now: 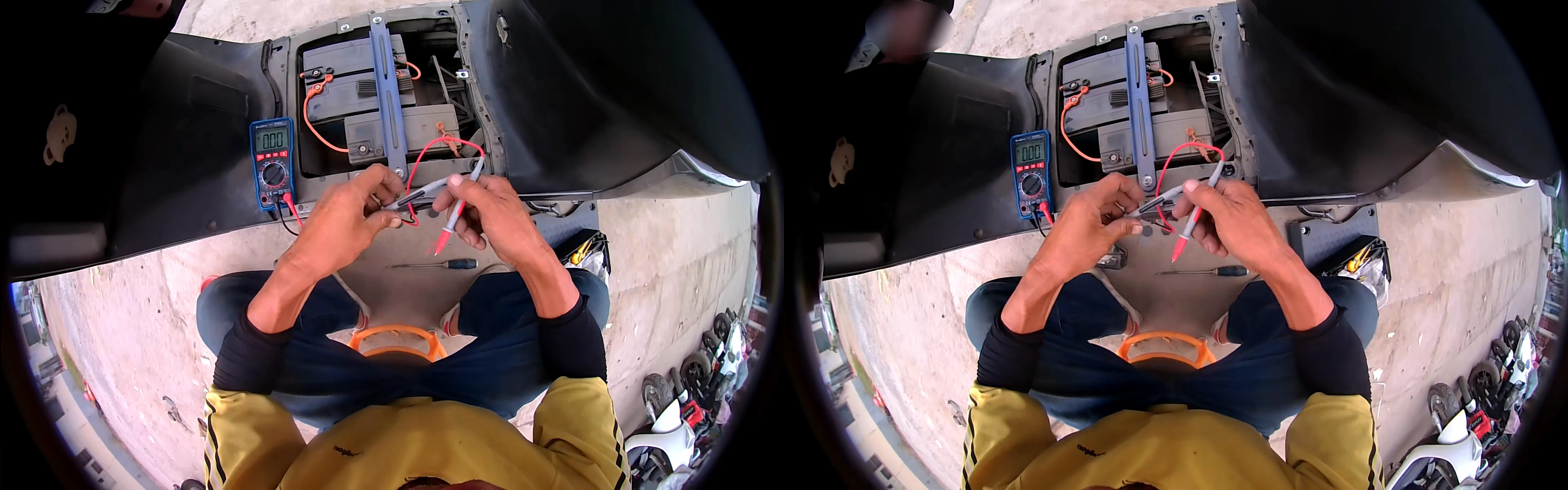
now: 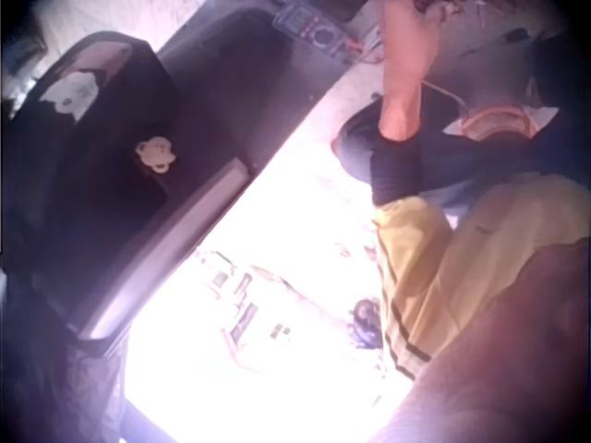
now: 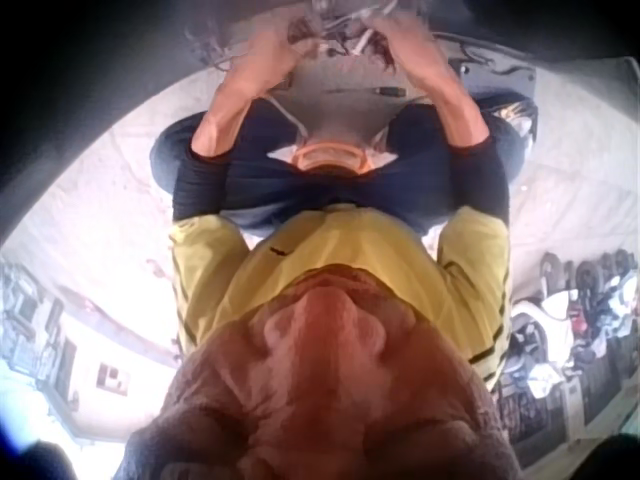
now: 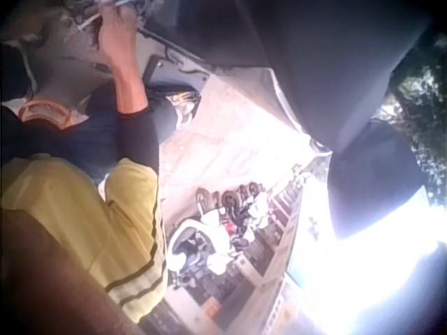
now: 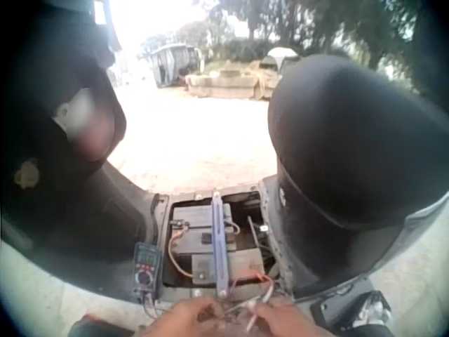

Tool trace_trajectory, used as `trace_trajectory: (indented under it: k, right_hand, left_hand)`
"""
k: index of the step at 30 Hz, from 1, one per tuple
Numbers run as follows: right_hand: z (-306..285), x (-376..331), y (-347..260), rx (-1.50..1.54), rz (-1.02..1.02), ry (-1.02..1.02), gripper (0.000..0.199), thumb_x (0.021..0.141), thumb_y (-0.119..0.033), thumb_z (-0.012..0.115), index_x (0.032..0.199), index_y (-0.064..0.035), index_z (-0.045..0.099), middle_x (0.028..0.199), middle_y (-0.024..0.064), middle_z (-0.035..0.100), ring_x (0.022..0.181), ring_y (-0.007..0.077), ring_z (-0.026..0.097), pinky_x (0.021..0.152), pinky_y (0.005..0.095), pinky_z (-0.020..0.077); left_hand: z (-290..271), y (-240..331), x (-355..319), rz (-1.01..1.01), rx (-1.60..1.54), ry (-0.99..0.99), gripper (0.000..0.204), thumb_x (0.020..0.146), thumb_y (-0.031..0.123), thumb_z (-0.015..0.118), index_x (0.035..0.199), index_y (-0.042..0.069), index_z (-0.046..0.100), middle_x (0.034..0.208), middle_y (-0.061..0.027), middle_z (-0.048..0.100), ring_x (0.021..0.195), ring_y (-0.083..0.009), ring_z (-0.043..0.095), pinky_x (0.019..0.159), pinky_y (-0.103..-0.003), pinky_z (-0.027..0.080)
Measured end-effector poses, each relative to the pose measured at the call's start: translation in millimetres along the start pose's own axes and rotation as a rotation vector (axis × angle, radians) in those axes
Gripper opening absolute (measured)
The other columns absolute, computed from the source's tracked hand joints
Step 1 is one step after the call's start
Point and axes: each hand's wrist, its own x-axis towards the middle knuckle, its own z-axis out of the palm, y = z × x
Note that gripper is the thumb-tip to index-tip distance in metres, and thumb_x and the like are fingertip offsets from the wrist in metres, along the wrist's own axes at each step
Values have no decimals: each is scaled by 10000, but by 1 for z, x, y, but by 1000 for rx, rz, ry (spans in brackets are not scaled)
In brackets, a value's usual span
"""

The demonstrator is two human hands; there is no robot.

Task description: The person retrieves a multimeter from a cluttered workshop, then tests several loose batteries on the ground and the battery bank inside a scooter. They use the multimeter probes to measure voltage on each battery and the scooter's battery terminals, then close the scooter seat and storage compartment.

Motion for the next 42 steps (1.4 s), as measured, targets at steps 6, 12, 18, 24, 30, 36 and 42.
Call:
trace_trajectory:
  k: [6, 12, 18, 24, 30, 36, 42]
  right_hand:
    - [-31, -6, -15, 173, -242, 286, 510, 1103, -467, 554, 959, 3, 694, 598, -23, 468, 469, 70, 426, 432, 226, 296]
    - [-22, -11, -18, -97, -272, 385, 513, 1091, -483, 579, 952, -10, 721, 597, -40, 442, 484, 60, 441, 457, 244, 310]
    - [-34, 0, -2, -378, -546, 594, 500, 1088, -435, 603, 872, 2, 712, 605, -29, 453, 514, 64, 400, 506, 287, 333]
    - [-21, -9, -14, -199, -521, 480, 457, 1103, -393, 595, 883, -5, 695, 595, -20, 489, 511, 54, 446, 501, 254, 339]
    - [-32, -17, -16, -5, -360, 299, 473, 1078, -398, 622, 799, -17, 650, 547, -34, 431, 450, 50, 383, 458, 242, 317]
    - [-30, -40, -20, 36, -235, -24, 497, 1048, -416, 648, 726, -38, 616, 520, -55, 401, 422, 41, 315, 434, 245, 278]
    - [-21, -52, -23, -677, -120, -36, 543, 1017, -438, 645, 734, 24, 619, 556, 111, 479, 501, 164, 480, 522, 372, 392]
  left_hand:
    - [-35, 1, -5, 283, 407, 314, 271, 910, -95, 665, 1153, 20, 694, 1093, -114, 695, 910, -284, 630, 890, -346, 515]
    - [-41, -12, 3, 629, 454, 672, 186, 957, -97, 623, 1085, 36, 601, 1260, -145, 679, 1149, -291, 670, 996, -365, 513]
    - [-41, -14, 8, 687, 302, 930, 178, 982, -53, 668, 1132, 31, 622, 1301, -136, 668, 1159, -280, 672, 975, -361, 533]
    - [-39, -9, -3, 575, 404, 700, 171, 1018, -18, 645, 1179, 31, 677, 1120, -85, 715, 1028, -205, 679, 919, -300, 523]
    - [-42, -1, -12, 773, 292, 689, 133, 911, -50, 660, 1026, 16, 664, 965, -111, 689, 813, -278, 644, 729, -343, 525]
    - [-47, 4, -39, 1033, 680, 356, 108, 816, 56, 640, 876, 35, 552, 816, -83, 649, 672, -254, 584, 587, -354, 473]
    - [25, -58, -59, 317, 1043, -162, 89, 812, 59, 663, 894, 23, 664, 933, -183, 729, 886, -387, 709, 756, -493, 555]
